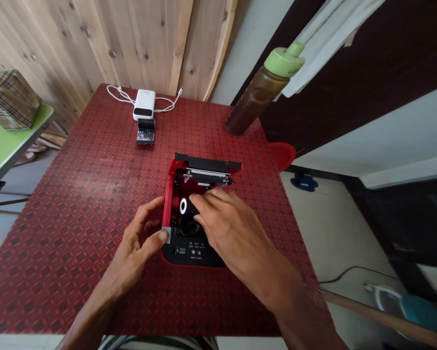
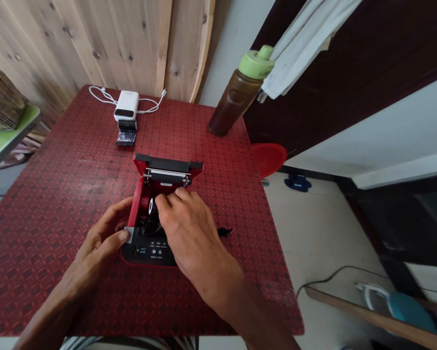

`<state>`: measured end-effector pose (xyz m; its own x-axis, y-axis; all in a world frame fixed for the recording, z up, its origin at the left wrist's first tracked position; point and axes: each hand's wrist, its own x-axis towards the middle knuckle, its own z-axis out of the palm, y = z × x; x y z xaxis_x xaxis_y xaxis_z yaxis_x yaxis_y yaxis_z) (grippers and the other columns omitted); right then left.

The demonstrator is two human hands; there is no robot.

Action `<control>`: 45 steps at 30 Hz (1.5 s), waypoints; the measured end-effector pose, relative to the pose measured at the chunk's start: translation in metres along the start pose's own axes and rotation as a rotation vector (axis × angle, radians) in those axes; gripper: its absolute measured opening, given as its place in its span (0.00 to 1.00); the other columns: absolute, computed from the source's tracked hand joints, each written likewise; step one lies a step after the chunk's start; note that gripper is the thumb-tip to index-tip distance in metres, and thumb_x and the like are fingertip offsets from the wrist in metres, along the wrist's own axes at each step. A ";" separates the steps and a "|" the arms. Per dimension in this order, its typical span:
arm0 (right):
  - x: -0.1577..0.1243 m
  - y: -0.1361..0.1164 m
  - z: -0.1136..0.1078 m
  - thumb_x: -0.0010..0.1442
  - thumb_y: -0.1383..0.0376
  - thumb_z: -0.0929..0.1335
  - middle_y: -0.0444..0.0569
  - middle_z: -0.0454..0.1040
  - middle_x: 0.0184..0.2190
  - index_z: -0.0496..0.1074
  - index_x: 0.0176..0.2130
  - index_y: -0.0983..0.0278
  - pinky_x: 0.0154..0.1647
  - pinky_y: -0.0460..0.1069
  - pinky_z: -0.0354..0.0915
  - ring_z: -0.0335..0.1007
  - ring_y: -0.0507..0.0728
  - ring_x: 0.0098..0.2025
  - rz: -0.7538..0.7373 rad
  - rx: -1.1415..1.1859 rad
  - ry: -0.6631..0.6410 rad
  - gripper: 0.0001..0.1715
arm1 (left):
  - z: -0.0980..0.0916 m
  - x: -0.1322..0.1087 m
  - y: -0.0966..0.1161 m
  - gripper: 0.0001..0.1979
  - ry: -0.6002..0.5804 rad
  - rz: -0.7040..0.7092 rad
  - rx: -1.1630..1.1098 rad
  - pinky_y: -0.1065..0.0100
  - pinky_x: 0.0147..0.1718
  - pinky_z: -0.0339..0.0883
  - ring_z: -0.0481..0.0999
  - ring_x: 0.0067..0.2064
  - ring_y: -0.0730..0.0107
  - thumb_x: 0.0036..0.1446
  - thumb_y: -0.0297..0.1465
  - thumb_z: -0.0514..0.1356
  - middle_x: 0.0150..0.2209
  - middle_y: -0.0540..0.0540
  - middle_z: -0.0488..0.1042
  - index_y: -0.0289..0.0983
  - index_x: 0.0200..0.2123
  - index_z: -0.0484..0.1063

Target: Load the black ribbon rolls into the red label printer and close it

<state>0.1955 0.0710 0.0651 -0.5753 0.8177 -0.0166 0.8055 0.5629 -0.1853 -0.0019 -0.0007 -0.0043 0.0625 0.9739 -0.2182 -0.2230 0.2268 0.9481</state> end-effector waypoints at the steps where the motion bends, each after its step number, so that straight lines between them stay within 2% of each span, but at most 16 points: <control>1: 0.004 -0.001 0.001 0.70 0.79 0.68 0.55 0.84 0.47 0.77 0.50 0.63 0.52 0.58 0.73 0.80 0.65 0.51 0.015 0.010 -0.041 0.15 | 0.000 0.000 0.000 0.31 -0.003 0.000 -0.007 0.46 0.67 0.70 0.73 0.71 0.41 0.69 0.44 0.68 0.73 0.41 0.71 0.48 0.71 0.71; 6: 0.022 0.003 0.007 0.70 0.81 0.65 0.54 0.85 0.47 0.78 0.49 0.64 0.52 0.56 0.74 0.82 0.64 0.52 0.027 0.046 -0.214 0.18 | 0.001 0.000 0.003 0.31 -0.002 -0.026 -0.015 0.46 0.68 0.69 0.74 0.70 0.42 0.69 0.46 0.68 0.72 0.41 0.72 0.47 0.71 0.70; 13: 0.025 0.011 0.016 0.69 0.81 0.65 0.56 0.84 0.50 0.78 0.47 0.65 0.59 0.61 0.75 0.81 0.67 0.56 0.014 0.189 -0.196 0.17 | 0.000 0.001 0.002 0.30 -0.012 -0.018 -0.014 0.47 0.68 0.68 0.73 0.71 0.43 0.70 0.45 0.67 0.73 0.43 0.71 0.49 0.71 0.70; 15: 0.019 0.014 0.018 0.70 0.81 0.64 0.55 0.84 0.52 0.78 0.50 0.64 0.61 0.62 0.76 0.81 0.65 0.57 -0.020 0.244 -0.138 0.19 | -0.001 0.001 0.000 0.30 -0.010 -0.018 -0.009 0.48 0.67 0.69 0.73 0.71 0.44 0.70 0.45 0.67 0.74 0.43 0.71 0.50 0.71 0.70; 20: -0.008 0.021 0.009 0.68 0.85 0.60 0.53 0.81 0.63 0.77 0.60 0.63 0.71 0.59 0.72 0.76 0.59 0.67 -0.164 0.310 0.097 0.33 | -0.002 0.000 0.001 0.31 -0.002 -0.027 0.008 0.47 0.65 0.71 0.75 0.68 0.43 0.69 0.45 0.68 0.73 0.41 0.72 0.48 0.72 0.70; 22: -0.019 0.022 0.003 0.71 0.83 0.62 0.52 0.83 0.61 0.78 0.60 0.63 0.70 0.58 0.74 0.78 0.59 0.65 -0.233 0.351 0.135 0.28 | -0.002 -0.002 0.003 0.32 0.002 -0.040 0.012 0.45 0.66 0.70 0.76 0.67 0.42 0.67 0.46 0.69 0.72 0.40 0.73 0.47 0.71 0.71; 25: -0.028 0.022 0.000 0.73 0.78 0.67 0.51 0.86 0.50 0.81 0.53 0.64 0.64 0.59 0.78 0.81 0.60 0.57 -0.297 0.412 0.159 0.17 | -0.003 0.000 0.012 0.32 0.013 -0.035 0.045 0.44 0.67 0.69 0.75 0.69 0.40 0.66 0.48 0.70 0.70 0.39 0.75 0.46 0.69 0.73; 27: -0.030 0.020 0.003 0.73 0.78 0.69 0.49 0.85 0.45 0.81 0.48 0.63 0.57 0.58 0.79 0.80 0.59 0.51 -0.279 0.434 0.182 0.14 | -0.004 0.007 0.022 0.31 0.039 0.015 0.096 0.44 0.68 0.68 0.73 0.71 0.40 0.65 0.48 0.70 0.70 0.39 0.75 0.46 0.68 0.74; 29: -0.031 0.018 0.007 0.73 0.78 0.69 0.49 0.83 0.44 0.81 0.46 0.64 0.52 0.56 0.79 0.79 0.58 0.48 -0.252 0.446 0.219 0.13 | -0.004 0.022 0.035 0.29 0.095 0.130 0.176 0.46 0.68 0.68 0.71 0.72 0.42 0.66 0.47 0.70 0.69 0.41 0.76 0.47 0.67 0.75; 32: -0.036 0.012 0.012 0.72 0.79 0.69 0.51 0.82 0.43 0.81 0.47 0.67 0.51 0.56 0.78 0.77 0.59 0.47 -0.239 0.395 0.351 0.12 | 0.001 0.050 0.053 0.26 0.125 0.365 0.293 0.50 0.69 0.66 0.70 0.73 0.47 0.71 0.47 0.65 0.71 0.44 0.74 0.49 0.68 0.74; 36: -0.049 0.001 0.020 0.71 0.80 0.70 0.55 0.83 0.42 0.82 0.48 0.70 0.52 0.57 0.78 0.77 0.61 0.47 -0.206 0.221 0.550 0.12 | 0.012 0.068 0.065 0.19 0.108 0.443 0.300 0.54 0.62 0.69 0.77 0.64 0.53 0.74 0.50 0.61 0.59 0.44 0.81 0.46 0.57 0.81; 38: -0.057 -0.005 0.026 0.71 0.80 0.70 0.57 0.84 0.44 0.82 0.49 0.71 0.54 0.58 0.78 0.77 0.62 0.50 -0.188 0.161 0.601 0.12 | 0.015 0.063 0.063 0.15 0.146 0.440 0.271 0.55 0.62 0.69 0.76 0.65 0.53 0.73 0.48 0.63 0.57 0.45 0.81 0.45 0.48 0.82; 41: -0.066 -0.013 0.037 0.71 0.80 0.70 0.60 0.85 0.48 0.82 0.50 0.73 0.56 0.58 0.78 0.79 0.64 0.53 -0.180 0.089 0.648 0.13 | 0.018 0.045 0.053 0.08 0.160 0.386 0.250 0.56 0.65 0.68 0.70 0.71 0.52 0.67 0.41 0.71 0.60 0.44 0.79 0.43 0.40 0.81; 43: -0.070 -0.016 0.043 0.71 0.79 0.70 0.59 0.86 0.48 0.82 0.51 0.71 0.55 0.57 0.77 0.79 0.64 0.53 -0.157 0.025 0.689 0.13 | 0.019 0.032 0.045 0.08 0.162 0.316 0.206 0.56 0.65 0.68 0.70 0.71 0.52 0.63 0.37 0.73 0.64 0.44 0.76 0.43 0.41 0.80; 45: -0.071 -0.018 0.046 0.71 0.78 0.71 0.59 0.86 0.51 0.83 0.51 0.68 0.55 0.58 0.76 0.80 0.64 0.54 -0.121 -0.033 0.740 0.13 | 0.022 0.022 0.036 0.12 0.167 0.218 0.122 0.56 0.64 0.69 0.73 0.68 0.53 0.63 0.37 0.73 0.66 0.45 0.75 0.45 0.48 0.80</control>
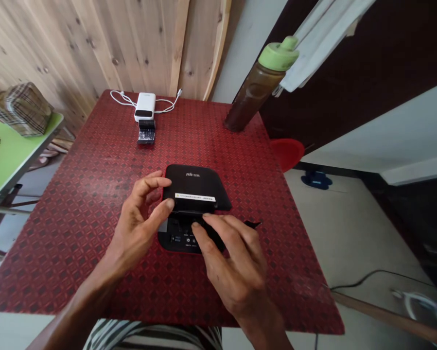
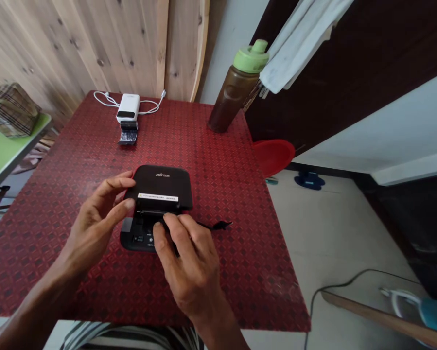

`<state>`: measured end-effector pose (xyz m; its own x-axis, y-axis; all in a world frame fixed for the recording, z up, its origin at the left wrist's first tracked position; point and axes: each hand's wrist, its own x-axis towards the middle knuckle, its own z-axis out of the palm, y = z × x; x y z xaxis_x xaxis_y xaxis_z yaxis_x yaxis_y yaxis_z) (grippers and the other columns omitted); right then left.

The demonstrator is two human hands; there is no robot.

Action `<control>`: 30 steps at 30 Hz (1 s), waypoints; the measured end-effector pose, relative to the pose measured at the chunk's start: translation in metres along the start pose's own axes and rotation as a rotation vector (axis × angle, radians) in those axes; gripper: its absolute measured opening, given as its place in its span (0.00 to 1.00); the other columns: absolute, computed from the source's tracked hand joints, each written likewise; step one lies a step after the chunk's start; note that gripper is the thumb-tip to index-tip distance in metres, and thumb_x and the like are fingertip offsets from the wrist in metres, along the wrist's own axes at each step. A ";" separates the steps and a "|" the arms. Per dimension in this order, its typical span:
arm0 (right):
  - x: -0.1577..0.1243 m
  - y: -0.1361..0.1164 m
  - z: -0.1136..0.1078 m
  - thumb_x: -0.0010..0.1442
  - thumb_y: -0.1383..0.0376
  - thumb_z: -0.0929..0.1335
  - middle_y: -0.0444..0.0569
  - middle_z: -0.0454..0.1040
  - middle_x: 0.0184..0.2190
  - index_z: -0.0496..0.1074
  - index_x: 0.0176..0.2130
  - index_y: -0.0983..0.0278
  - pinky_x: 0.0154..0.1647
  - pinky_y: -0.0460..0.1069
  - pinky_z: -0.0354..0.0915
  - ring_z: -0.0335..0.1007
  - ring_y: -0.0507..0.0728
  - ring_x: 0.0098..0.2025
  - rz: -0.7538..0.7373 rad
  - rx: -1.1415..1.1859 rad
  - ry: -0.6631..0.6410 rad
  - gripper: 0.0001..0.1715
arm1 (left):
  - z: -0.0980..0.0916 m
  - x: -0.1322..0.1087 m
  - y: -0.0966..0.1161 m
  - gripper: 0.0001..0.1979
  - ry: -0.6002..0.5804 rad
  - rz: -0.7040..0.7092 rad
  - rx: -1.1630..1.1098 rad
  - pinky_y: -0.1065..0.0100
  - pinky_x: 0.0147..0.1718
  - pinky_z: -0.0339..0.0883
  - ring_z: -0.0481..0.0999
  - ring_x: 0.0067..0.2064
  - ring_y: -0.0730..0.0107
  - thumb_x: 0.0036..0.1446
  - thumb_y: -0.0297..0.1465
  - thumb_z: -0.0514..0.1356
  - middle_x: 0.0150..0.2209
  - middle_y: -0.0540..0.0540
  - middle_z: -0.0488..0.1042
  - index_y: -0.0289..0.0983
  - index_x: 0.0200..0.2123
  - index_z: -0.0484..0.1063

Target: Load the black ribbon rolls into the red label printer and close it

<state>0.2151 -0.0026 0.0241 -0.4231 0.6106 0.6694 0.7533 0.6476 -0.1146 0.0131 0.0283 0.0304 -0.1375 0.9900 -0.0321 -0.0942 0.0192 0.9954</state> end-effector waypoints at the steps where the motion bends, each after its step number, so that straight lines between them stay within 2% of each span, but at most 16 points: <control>1: 0.000 0.000 0.001 0.71 0.77 0.72 0.60 0.86 0.54 0.83 0.51 0.66 0.56 0.58 0.76 0.79 0.65 0.57 0.013 -0.019 0.011 0.13 | 0.002 -0.005 -0.003 0.14 -0.002 -0.062 -0.050 0.55 0.63 0.70 0.75 0.66 0.53 0.63 0.36 0.72 0.66 0.45 0.75 0.46 0.51 0.79; 4: 0.002 0.002 0.002 0.71 0.77 0.72 0.60 0.84 0.59 0.82 0.49 0.65 0.62 0.61 0.75 0.79 0.67 0.64 0.057 0.031 -0.013 0.12 | 0.008 -0.015 -0.009 0.21 0.036 -0.188 -0.177 0.52 0.67 0.68 0.74 0.69 0.52 0.62 0.33 0.70 0.67 0.46 0.75 0.48 0.58 0.76; 7: 0.005 0.006 0.003 0.72 0.77 0.70 0.57 0.87 0.55 0.80 0.51 0.66 0.64 0.60 0.75 0.83 0.63 0.61 0.079 0.133 -0.060 0.12 | 0.014 -0.020 -0.012 0.34 0.119 -0.244 -0.207 0.47 0.75 0.56 0.63 0.77 0.50 0.59 0.32 0.69 0.74 0.47 0.69 0.52 0.68 0.70; 9: 0.006 0.008 0.002 0.72 0.77 0.70 0.55 0.87 0.53 0.78 0.52 0.66 0.64 0.60 0.75 0.84 0.62 0.59 0.094 0.165 -0.073 0.12 | 0.015 -0.021 -0.012 0.38 0.144 -0.281 -0.196 0.46 0.77 0.52 0.59 0.79 0.49 0.59 0.33 0.69 0.76 0.48 0.66 0.53 0.71 0.67; 11: 0.007 0.009 0.001 0.72 0.76 0.70 0.54 0.88 0.53 0.78 0.52 0.65 0.64 0.59 0.75 0.84 0.61 0.59 0.119 0.185 -0.083 0.12 | 0.016 -0.021 -0.011 0.36 0.135 -0.308 -0.199 0.46 0.77 0.54 0.60 0.79 0.48 0.60 0.34 0.68 0.77 0.48 0.66 0.52 0.71 0.68; 15: 0.007 0.009 -0.001 0.73 0.75 0.71 0.53 0.88 0.54 0.77 0.53 0.64 0.64 0.58 0.75 0.84 0.59 0.59 0.160 0.225 -0.106 0.12 | 0.016 -0.019 -0.008 0.31 0.095 -0.334 -0.215 0.49 0.66 0.71 0.73 0.70 0.45 0.60 0.34 0.67 0.72 0.45 0.72 0.48 0.67 0.73; 17: 0.007 0.009 -0.002 0.72 0.75 0.71 0.53 0.88 0.53 0.77 0.53 0.64 0.65 0.57 0.75 0.85 0.59 0.59 0.171 0.235 -0.115 0.12 | 0.016 -0.017 -0.008 0.31 0.091 -0.342 -0.223 0.52 0.62 0.75 0.77 0.66 0.47 0.59 0.32 0.68 0.70 0.45 0.74 0.48 0.66 0.73; 20: 0.007 0.008 -0.001 0.72 0.75 0.71 0.52 0.88 0.53 0.77 0.52 0.64 0.65 0.57 0.76 0.85 0.60 0.59 0.184 0.238 -0.116 0.11 | 0.015 -0.016 -0.010 0.32 0.098 -0.345 -0.244 0.54 0.60 0.75 0.78 0.65 0.49 0.58 0.31 0.69 0.69 0.46 0.76 0.48 0.66 0.74; 23: 0.007 0.007 -0.001 0.72 0.75 0.71 0.52 0.88 0.54 0.78 0.52 0.64 0.66 0.58 0.76 0.84 0.60 0.60 0.185 0.250 -0.114 0.12 | 0.013 -0.016 -0.014 0.31 0.087 -0.320 -0.241 0.53 0.64 0.72 0.78 0.66 0.49 0.60 0.32 0.69 0.69 0.46 0.76 0.48 0.66 0.74; 27: -0.001 0.003 -0.003 0.73 0.75 0.70 0.57 0.85 0.57 0.75 0.60 0.66 0.67 0.59 0.76 0.81 0.61 0.64 0.196 0.289 -0.068 0.18 | 0.008 -0.022 -0.018 0.29 0.042 -0.267 -0.205 0.53 0.68 0.69 0.75 0.70 0.50 0.65 0.35 0.69 0.71 0.46 0.74 0.48 0.68 0.73; 30: -0.014 -0.003 -0.007 0.72 0.76 0.71 0.59 0.83 0.59 0.73 0.65 0.66 0.64 0.60 0.78 0.80 0.62 0.63 0.278 0.278 0.018 0.25 | 0.000 -0.030 -0.020 0.27 0.000 -0.239 -0.183 0.56 0.68 0.68 0.70 0.74 0.50 0.68 0.36 0.68 0.73 0.47 0.72 0.49 0.68 0.74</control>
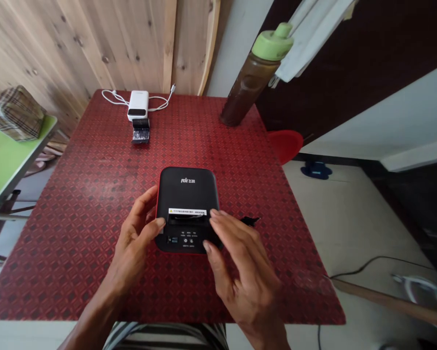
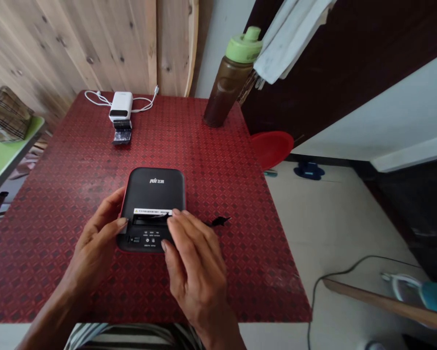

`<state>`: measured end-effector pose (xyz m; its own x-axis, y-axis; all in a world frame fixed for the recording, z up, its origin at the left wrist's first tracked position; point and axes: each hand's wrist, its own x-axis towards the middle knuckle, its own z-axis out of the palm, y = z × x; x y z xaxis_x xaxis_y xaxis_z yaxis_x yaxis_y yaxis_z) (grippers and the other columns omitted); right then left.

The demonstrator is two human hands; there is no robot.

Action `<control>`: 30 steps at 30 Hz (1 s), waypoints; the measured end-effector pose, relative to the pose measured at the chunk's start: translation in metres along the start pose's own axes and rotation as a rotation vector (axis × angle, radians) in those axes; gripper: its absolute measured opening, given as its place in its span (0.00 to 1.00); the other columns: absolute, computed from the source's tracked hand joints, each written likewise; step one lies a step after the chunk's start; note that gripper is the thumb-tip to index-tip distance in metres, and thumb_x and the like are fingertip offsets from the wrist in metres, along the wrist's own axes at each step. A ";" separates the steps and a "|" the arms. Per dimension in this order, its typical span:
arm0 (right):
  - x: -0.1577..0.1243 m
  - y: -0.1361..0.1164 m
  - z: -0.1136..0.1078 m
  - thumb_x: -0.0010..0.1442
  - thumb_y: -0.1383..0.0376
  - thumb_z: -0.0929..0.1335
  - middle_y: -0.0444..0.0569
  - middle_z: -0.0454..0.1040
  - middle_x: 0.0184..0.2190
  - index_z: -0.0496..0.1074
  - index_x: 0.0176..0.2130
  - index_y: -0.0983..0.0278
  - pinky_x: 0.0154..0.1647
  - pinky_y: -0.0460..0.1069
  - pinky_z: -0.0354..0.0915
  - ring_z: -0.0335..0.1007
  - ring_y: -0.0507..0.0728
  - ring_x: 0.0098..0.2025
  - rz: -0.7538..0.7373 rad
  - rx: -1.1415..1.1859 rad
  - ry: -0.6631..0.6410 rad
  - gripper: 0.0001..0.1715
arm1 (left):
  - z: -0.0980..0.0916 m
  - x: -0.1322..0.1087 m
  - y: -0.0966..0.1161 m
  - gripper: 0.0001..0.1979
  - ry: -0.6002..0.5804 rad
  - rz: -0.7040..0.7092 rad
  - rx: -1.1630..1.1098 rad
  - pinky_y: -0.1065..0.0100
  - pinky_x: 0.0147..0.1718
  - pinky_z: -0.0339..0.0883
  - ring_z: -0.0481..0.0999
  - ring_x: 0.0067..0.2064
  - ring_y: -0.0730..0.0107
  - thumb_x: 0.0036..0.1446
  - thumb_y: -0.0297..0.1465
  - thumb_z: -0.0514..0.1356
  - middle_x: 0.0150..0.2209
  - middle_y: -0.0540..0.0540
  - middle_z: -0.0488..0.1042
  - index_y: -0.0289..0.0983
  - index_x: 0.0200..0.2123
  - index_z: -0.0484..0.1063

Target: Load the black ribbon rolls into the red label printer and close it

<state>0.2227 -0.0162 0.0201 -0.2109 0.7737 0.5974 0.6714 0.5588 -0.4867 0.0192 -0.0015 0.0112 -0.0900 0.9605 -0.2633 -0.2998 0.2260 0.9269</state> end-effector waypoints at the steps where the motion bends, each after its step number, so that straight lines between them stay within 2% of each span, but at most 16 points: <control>1: -0.006 -0.001 -0.001 0.72 0.75 0.71 0.59 0.83 0.59 0.72 0.67 0.65 0.63 0.60 0.79 0.80 0.62 0.63 0.036 -0.003 0.033 0.27 | -0.003 -0.002 -0.001 0.26 -0.012 -0.002 0.003 0.56 0.68 0.68 0.69 0.74 0.50 0.68 0.36 0.68 0.74 0.48 0.71 0.50 0.68 0.74; 9: -0.039 -0.005 0.010 0.73 0.64 0.73 0.61 0.81 0.60 0.65 0.73 0.62 0.55 0.58 0.84 0.84 0.64 0.57 0.268 0.048 0.110 0.34 | -0.008 -0.005 0.004 0.26 -0.016 -0.021 0.078 0.54 0.66 0.68 0.75 0.69 0.49 0.67 0.36 0.68 0.70 0.46 0.75 0.49 0.67 0.75; 14: -0.043 -0.001 0.015 0.72 0.61 0.74 0.60 0.83 0.58 0.68 0.72 0.62 0.53 0.57 0.85 0.86 0.63 0.53 0.321 0.073 0.122 0.34 | -0.005 -0.005 0.005 0.27 0.016 -0.061 0.037 0.56 0.60 0.72 0.77 0.66 0.49 0.64 0.36 0.70 0.69 0.45 0.76 0.48 0.66 0.76; 19: -0.048 0.003 0.015 0.72 0.58 0.75 0.60 0.84 0.57 0.70 0.70 0.62 0.54 0.57 0.85 0.86 0.63 0.55 0.371 0.072 0.128 0.32 | 0.001 -0.004 0.007 0.26 0.064 -0.099 -0.010 0.55 0.64 0.69 0.75 0.68 0.51 0.64 0.34 0.69 0.70 0.46 0.75 0.48 0.65 0.75; 24: -0.048 0.002 0.016 0.71 0.59 0.76 0.60 0.84 0.58 0.70 0.70 0.61 0.55 0.57 0.85 0.86 0.64 0.56 0.399 0.108 0.143 0.34 | 0.008 -0.004 0.012 0.26 0.082 -0.125 -0.043 0.54 0.64 0.71 0.75 0.69 0.50 0.63 0.32 0.69 0.68 0.44 0.77 0.47 0.64 0.76; 30: -0.043 -0.003 0.020 0.70 0.62 0.76 0.62 0.83 0.59 0.67 0.72 0.61 0.49 0.56 0.87 0.87 0.63 0.53 0.416 0.192 0.180 0.36 | 0.008 -0.003 0.009 0.27 0.060 -0.103 -0.063 0.54 0.62 0.74 0.77 0.67 0.50 0.62 0.31 0.67 0.67 0.44 0.79 0.47 0.64 0.76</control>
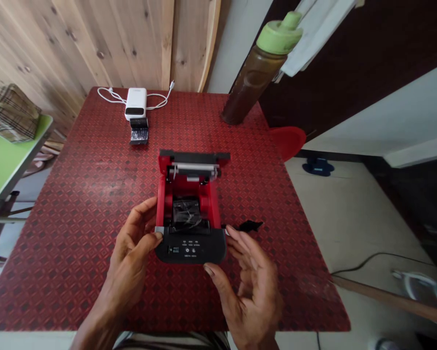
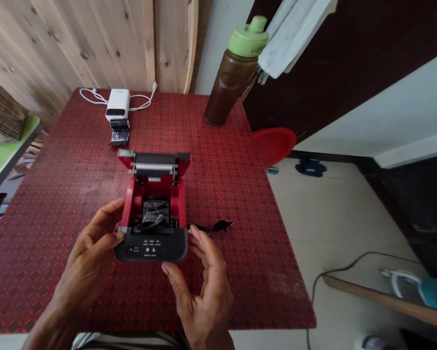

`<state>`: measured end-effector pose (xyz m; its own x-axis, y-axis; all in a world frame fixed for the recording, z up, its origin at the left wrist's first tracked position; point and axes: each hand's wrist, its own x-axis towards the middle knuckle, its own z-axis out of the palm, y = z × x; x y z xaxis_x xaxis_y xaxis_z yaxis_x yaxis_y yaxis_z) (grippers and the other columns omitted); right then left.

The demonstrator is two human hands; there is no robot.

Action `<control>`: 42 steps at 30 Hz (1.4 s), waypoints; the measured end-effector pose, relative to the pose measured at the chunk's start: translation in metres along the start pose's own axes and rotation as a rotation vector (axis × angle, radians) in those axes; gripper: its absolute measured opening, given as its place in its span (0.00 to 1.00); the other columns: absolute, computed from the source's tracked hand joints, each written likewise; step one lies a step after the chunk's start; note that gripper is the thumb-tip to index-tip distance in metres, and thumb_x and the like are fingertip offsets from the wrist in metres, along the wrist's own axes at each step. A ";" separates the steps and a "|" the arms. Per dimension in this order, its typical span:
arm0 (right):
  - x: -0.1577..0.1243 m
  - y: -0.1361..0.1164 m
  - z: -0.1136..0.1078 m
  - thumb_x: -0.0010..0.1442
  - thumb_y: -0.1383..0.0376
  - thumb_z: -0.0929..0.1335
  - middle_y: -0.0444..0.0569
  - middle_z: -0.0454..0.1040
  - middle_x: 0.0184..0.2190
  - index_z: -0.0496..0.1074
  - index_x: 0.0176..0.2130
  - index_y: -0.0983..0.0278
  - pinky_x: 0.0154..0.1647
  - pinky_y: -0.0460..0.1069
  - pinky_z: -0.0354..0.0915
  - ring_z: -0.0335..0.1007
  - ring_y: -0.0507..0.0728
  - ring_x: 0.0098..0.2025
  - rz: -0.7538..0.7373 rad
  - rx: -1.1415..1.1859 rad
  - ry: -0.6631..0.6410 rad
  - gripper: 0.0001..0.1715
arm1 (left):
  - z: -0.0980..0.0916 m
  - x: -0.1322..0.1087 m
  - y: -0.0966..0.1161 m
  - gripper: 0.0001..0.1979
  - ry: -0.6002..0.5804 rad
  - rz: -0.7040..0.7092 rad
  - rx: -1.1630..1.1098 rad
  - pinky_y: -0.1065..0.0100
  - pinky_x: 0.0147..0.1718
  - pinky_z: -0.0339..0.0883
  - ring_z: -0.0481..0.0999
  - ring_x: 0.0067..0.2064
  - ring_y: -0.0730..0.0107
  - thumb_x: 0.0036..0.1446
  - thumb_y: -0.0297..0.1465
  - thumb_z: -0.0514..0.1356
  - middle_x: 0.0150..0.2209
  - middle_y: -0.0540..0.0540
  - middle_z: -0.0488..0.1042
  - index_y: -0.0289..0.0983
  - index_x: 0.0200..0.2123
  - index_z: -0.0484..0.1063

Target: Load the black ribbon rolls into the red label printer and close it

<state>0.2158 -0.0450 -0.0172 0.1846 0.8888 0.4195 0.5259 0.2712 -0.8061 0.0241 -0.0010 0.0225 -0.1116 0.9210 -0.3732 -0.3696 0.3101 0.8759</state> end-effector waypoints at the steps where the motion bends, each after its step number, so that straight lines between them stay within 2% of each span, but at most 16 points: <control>1: 0.000 0.000 -0.001 0.70 0.62 0.76 0.62 0.83 0.59 0.67 0.71 0.61 0.49 0.56 0.87 0.87 0.63 0.53 -0.001 -0.010 -0.009 0.36 | -0.001 0.000 -0.001 0.27 -0.002 0.001 0.008 0.54 0.62 0.74 0.77 0.67 0.50 0.62 0.31 0.67 0.67 0.44 0.79 0.47 0.64 0.76; 5: 0.015 -0.003 -0.016 0.72 0.61 0.74 0.60 0.82 0.59 0.71 0.68 0.62 0.53 0.58 0.85 0.85 0.64 0.56 -0.051 -0.101 -0.097 0.29 | -0.007 0.000 -0.006 0.27 -0.014 0.021 0.045 0.55 0.62 0.74 0.77 0.68 0.50 0.64 0.32 0.67 0.67 0.44 0.78 0.48 0.66 0.75; 8: 0.046 -0.010 -0.025 0.73 0.69 0.72 0.56 0.83 0.57 0.77 0.60 0.61 0.59 0.59 0.82 0.84 0.62 0.57 -0.225 -0.191 -0.171 0.18 | -0.012 0.000 -0.008 0.27 -0.055 0.040 0.056 0.56 0.62 0.73 0.76 0.69 0.51 0.66 0.34 0.67 0.69 0.45 0.77 0.49 0.67 0.73; 9: 0.059 -0.013 -0.025 0.73 0.72 0.71 0.54 0.84 0.54 0.77 0.58 0.60 0.60 0.59 0.81 0.84 0.61 0.55 -0.309 -0.204 -0.193 0.17 | -0.014 0.001 -0.008 0.27 -0.074 0.043 0.057 0.56 0.61 0.74 0.76 0.69 0.50 0.67 0.34 0.67 0.69 0.45 0.77 0.50 0.68 0.73; 12: 0.096 -0.021 -0.014 0.73 0.79 0.68 0.52 0.86 0.49 0.77 0.58 0.61 0.59 0.58 0.80 0.83 0.59 0.52 -0.472 -0.238 -0.348 0.21 | -0.018 0.002 -0.009 0.28 -0.116 0.063 0.082 0.55 0.58 0.76 0.76 0.69 0.45 0.67 0.38 0.69 0.70 0.43 0.76 0.50 0.68 0.73; 14: 0.113 -0.025 0.000 0.73 0.80 0.67 0.52 0.86 0.50 0.79 0.55 0.61 0.58 0.58 0.81 0.83 0.60 0.53 -0.514 -0.284 -0.497 0.20 | -0.021 0.003 -0.011 0.28 -0.126 0.095 0.101 0.52 0.59 0.76 0.76 0.69 0.43 0.67 0.40 0.69 0.70 0.43 0.75 0.49 0.68 0.73; 19: 0.132 -0.030 0.034 0.71 0.78 0.69 0.55 0.86 0.49 0.80 0.46 0.64 0.56 0.59 0.80 0.83 0.63 0.52 -0.464 -0.480 -0.771 0.13 | -0.028 0.007 -0.020 0.26 -0.176 0.163 0.097 0.51 0.66 0.70 0.71 0.73 0.45 0.71 0.42 0.64 0.73 0.44 0.72 0.48 0.69 0.72; 21: 0.135 -0.031 0.042 0.71 0.78 0.68 0.56 0.85 0.48 0.80 0.47 0.66 0.56 0.60 0.79 0.82 0.64 0.52 -0.429 -0.562 -0.854 0.12 | -0.031 0.008 -0.024 0.25 -0.179 0.174 0.093 0.53 0.67 0.68 0.69 0.74 0.47 0.72 0.42 0.63 0.73 0.44 0.71 0.48 0.70 0.71; 25: 0.141 -0.033 0.051 0.72 0.80 0.65 0.57 0.83 0.53 0.78 0.53 0.67 0.58 0.60 0.77 0.82 0.65 0.55 -0.382 -0.617 -0.989 0.18 | -0.033 0.008 -0.028 0.26 -0.190 0.170 0.062 0.53 0.64 0.70 0.71 0.72 0.46 0.73 0.42 0.62 0.73 0.42 0.72 0.46 0.71 0.70; 29: 0.151 -0.039 0.056 0.73 0.78 0.64 0.59 0.82 0.54 0.78 0.55 0.68 0.54 0.60 0.77 0.83 0.67 0.54 -0.340 -0.665 -1.096 0.18 | -0.033 0.008 -0.028 0.26 -0.198 0.162 0.034 0.52 0.64 0.71 0.72 0.71 0.46 0.73 0.41 0.62 0.72 0.42 0.72 0.46 0.70 0.70; 32: 0.153 -0.043 0.055 0.73 0.78 0.64 0.60 0.82 0.55 0.77 0.56 0.68 0.55 0.60 0.77 0.82 0.67 0.55 -0.372 -0.681 -1.098 0.18 | -0.032 0.008 -0.027 0.26 -0.182 0.161 0.058 0.52 0.64 0.72 0.72 0.71 0.45 0.73 0.42 0.63 0.72 0.42 0.72 0.45 0.70 0.70; 35: 0.148 -0.045 0.050 0.73 0.77 0.65 0.58 0.82 0.54 0.77 0.55 0.67 0.52 0.60 0.77 0.83 0.66 0.52 -0.410 -0.705 -1.006 0.17 | -0.032 0.007 -0.025 0.27 -0.170 0.158 0.085 0.53 0.62 0.73 0.72 0.71 0.45 0.72 0.43 0.64 0.72 0.42 0.73 0.46 0.71 0.70; 39: 0.134 -0.048 0.039 0.68 0.76 0.71 0.55 0.83 0.42 0.79 0.47 0.65 0.44 0.58 0.77 0.82 0.66 0.45 -0.549 -0.748 -0.752 0.10 | -0.032 0.007 -0.023 0.29 -0.163 0.153 0.098 0.53 0.62 0.74 0.73 0.70 0.45 0.71 0.44 0.64 0.71 0.41 0.74 0.46 0.72 0.70; 42: 0.127 -0.053 0.020 0.68 0.74 0.72 0.53 0.83 0.38 0.79 0.45 0.66 0.41 0.57 0.76 0.81 0.64 0.40 -0.614 -0.644 -0.531 0.07 | -0.032 0.007 -0.023 0.28 -0.162 0.155 0.102 0.52 0.62 0.74 0.75 0.69 0.45 0.71 0.43 0.64 0.70 0.41 0.75 0.46 0.71 0.70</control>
<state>0.1953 0.0607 0.0703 -0.5732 0.7546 0.3193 0.7788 0.6229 -0.0740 0.0022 -0.0094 -0.0096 -0.0071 0.9827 -0.1850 -0.2631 0.1767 0.9484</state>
